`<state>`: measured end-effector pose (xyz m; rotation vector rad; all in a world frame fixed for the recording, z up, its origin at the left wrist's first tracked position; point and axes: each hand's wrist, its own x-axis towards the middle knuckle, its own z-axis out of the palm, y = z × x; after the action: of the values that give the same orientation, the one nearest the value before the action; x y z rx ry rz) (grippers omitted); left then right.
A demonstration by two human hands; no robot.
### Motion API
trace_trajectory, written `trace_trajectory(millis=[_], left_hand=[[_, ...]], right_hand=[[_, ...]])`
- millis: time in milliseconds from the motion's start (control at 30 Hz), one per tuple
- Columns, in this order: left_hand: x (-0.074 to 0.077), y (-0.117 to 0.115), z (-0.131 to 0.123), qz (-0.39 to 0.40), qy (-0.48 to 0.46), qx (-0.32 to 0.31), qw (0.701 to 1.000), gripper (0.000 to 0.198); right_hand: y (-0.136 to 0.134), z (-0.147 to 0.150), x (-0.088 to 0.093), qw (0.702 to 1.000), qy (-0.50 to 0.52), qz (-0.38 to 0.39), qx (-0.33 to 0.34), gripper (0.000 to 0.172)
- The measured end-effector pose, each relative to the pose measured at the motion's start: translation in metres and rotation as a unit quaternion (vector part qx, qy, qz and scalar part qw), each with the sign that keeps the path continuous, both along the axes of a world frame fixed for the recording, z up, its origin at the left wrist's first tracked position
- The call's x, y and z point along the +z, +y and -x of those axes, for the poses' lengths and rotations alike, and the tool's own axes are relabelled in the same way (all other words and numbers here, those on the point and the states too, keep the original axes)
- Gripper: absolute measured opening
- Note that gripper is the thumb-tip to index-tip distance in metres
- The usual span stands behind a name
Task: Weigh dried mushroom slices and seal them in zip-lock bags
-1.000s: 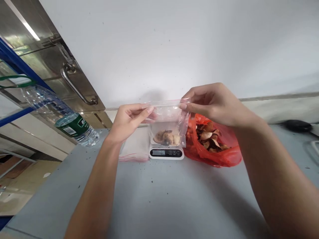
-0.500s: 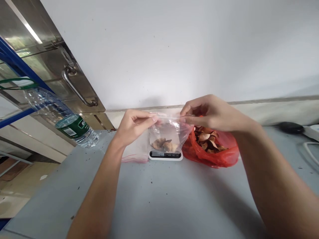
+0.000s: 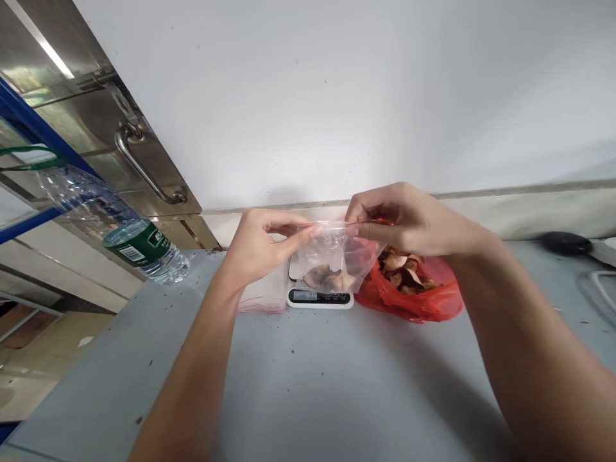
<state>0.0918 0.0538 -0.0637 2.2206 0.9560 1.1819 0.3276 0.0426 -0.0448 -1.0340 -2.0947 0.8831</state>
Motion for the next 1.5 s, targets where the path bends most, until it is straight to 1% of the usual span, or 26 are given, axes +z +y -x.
trace_trajectory(millis=[133,267,433,600,667,767,833,933,1067,1167,1233,1300,1400,1500], left_hand=[[-0.003,0.003,0.002,-0.008,-0.003,-0.009,1.0,0.02],[-0.005,0.001,-0.002,-0.025,-0.001,-0.004,1.0,0.017],[-0.005,-0.001,-0.007,-0.001,0.002,0.0,1.0,0.016],[-0.005,0.001,-0.007,0.02,-0.02,0.003,1.0,0.013],[-0.005,0.0,-0.007,0.029,-0.014,0.002,0.999,0.013],[-0.003,-0.003,-0.01,0.037,-0.004,-0.005,0.999,0.015],[-0.002,-0.004,-0.012,0.038,-0.003,-0.013,0.999,0.016],[-0.001,-0.004,-0.012,0.029,-0.002,-0.015,0.999,0.017],[0.0,-0.003,-0.005,0.013,-0.002,0.012,1.0,0.016],[0.0,-0.002,-0.001,0.006,0.0,0.023,1.0,0.019],[0.001,-0.001,0.001,0.0,0.0,0.025,1.0,0.018],[0.002,0.0,0.002,-0.009,0.001,0.036,0.999,0.017],[0.003,0.001,0.005,-0.014,0.011,0.054,0.998,0.018],[0.003,0.002,0.007,-0.013,0.007,0.054,0.998,0.019]], right_hand=[[-0.002,0.0,0.001,1.0,0.002,0.007,-0.018,0.023],[-0.001,0.003,0.001,1.0,-0.009,0.019,-0.005,0.02],[0.003,0.003,-0.002,1.0,-0.024,-0.013,0.009,0.02],[0.0,0.005,0.0,1.0,-0.017,0.011,-0.007,0.017],[0.0,0.006,0.0,1.0,-0.031,-0.003,0.001,0.018],[0.003,0.007,-0.003,0.997,-0.053,-0.059,0.027,0.02],[0.005,0.007,-0.004,0.995,-0.055,-0.074,0.031,0.02],[0.004,0.007,-0.004,0.998,-0.036,-0.052,0.011,0.019],[0.001,0.002,-0.001,0.999,-0.031,-0.018,-0.001,0.021],[0.001,-0.002,0.0,0.999,-0.031,-0.024,0.007,0.023],[0.003,-0.004,-0.002,0.999,-0.027,-0.037,-0.002,0.026],[0.005,-0.006,-0.003,0.999,-0.025,-0.026,-0.016,0.025],[0.006,-0.009,-0.003,0.999,-0.03,0.019,-0.002,0.022],[0.008,-0.012,-0.003,0.999,-0.039,0.017,0.01,0.023]])
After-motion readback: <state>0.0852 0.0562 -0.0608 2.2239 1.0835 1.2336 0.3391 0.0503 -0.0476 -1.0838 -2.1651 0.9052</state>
